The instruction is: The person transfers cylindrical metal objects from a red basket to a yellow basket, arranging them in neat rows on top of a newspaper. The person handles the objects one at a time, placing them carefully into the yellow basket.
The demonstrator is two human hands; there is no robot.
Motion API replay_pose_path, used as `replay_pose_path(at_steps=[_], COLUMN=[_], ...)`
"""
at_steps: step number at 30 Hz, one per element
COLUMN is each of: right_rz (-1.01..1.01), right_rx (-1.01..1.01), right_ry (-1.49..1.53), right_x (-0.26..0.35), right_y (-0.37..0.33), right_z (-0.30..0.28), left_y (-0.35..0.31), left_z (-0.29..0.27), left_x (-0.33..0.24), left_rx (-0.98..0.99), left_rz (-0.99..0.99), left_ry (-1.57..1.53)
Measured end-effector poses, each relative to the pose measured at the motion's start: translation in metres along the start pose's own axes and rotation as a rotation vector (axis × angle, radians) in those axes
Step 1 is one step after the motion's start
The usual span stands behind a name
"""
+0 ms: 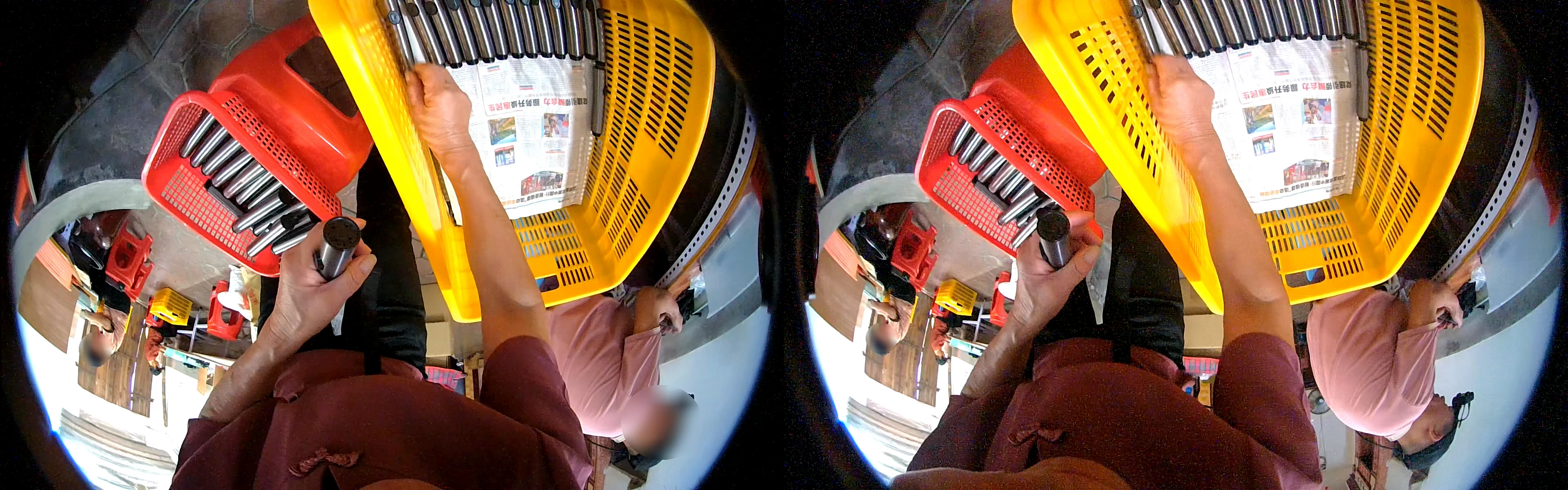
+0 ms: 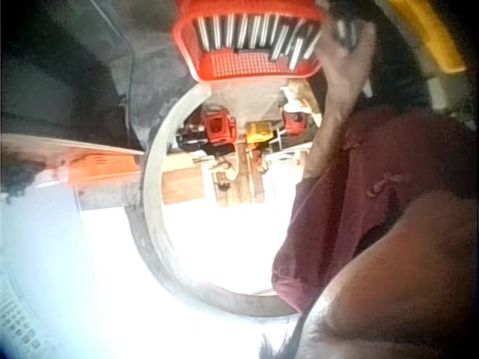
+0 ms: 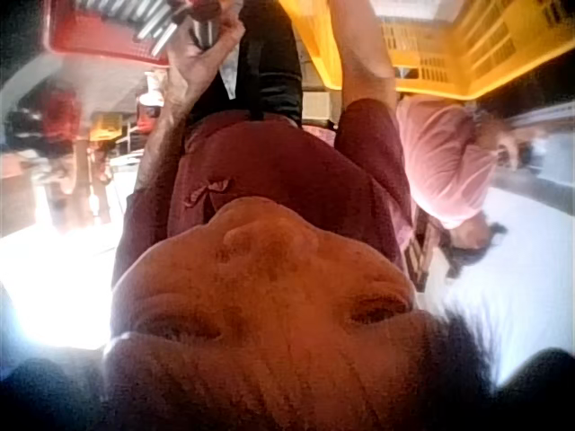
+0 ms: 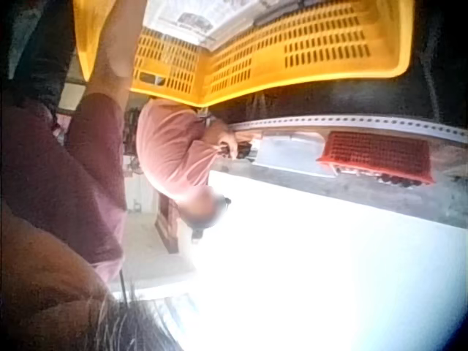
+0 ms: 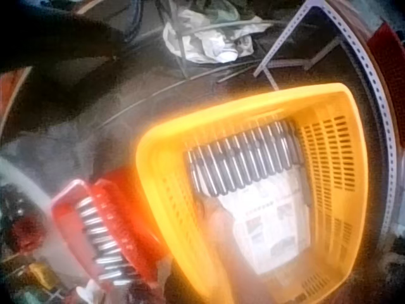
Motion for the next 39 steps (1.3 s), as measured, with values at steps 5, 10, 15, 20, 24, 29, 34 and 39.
replay_pose_path(at_steps=[5, 10, 15, 20, 24, 29, 34, 39], right_rz=[-0.01, 0.059, 0.088, 0.214, 0.126, 0.085, -0.081, 0.113], right_rx=[0.074, 0.098, 0.142, 0.301, 0.121, -0.086, 0.36, 0.13], right_ry=[-0.091, -0.122, -0.095, -0.035, 0.082, 0.557, 0.661, 0.376], right_x=[-0.004, -0.029, -0.029, -0.025, -0.007, 0.07, 0.149, 0.149], right_y=[0.049, 0.05, 0.053, 0.067, 0.063, -0.022, -0.085, -0.113], right_z=[0.021, 0.043, 0.043, 0.046, 0.02, -0.079, -0.137, -0.142], left_y=[0.002, 0.001, 0.001, 0.0, 0.001, 0.009, 0.029, 0.03], left_z=[0.001, 0.002, 0.004, 0.006, 0.009, 0.001, 0.022, 0.058], left_x=[0.004, 0.001, -0.003, -0.004, -0.03, -0.058, -0.106, -0.116], left_rx=[0.025, 0.005, 0.014, 0.005, 0.011, 0.031, 0.069, 0.272], left_rz=[-0.003, 0.009, 0.029, 0.112, 0.238, 0.465, 0.406, 0.237], left_ry=[0.006, -0.048, -0.054, -0.064, -0.19, -0.392, -0.398, -0.39])
Point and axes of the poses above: each hand's wrist, its own y-axis towards the middle knuckle, its own z-axis out of the palm, x = y × z, the point moved 5 cm from there along y, towards the middle knuckle, and after that the axes turned 1 degree about z, right-handed, at the moved point
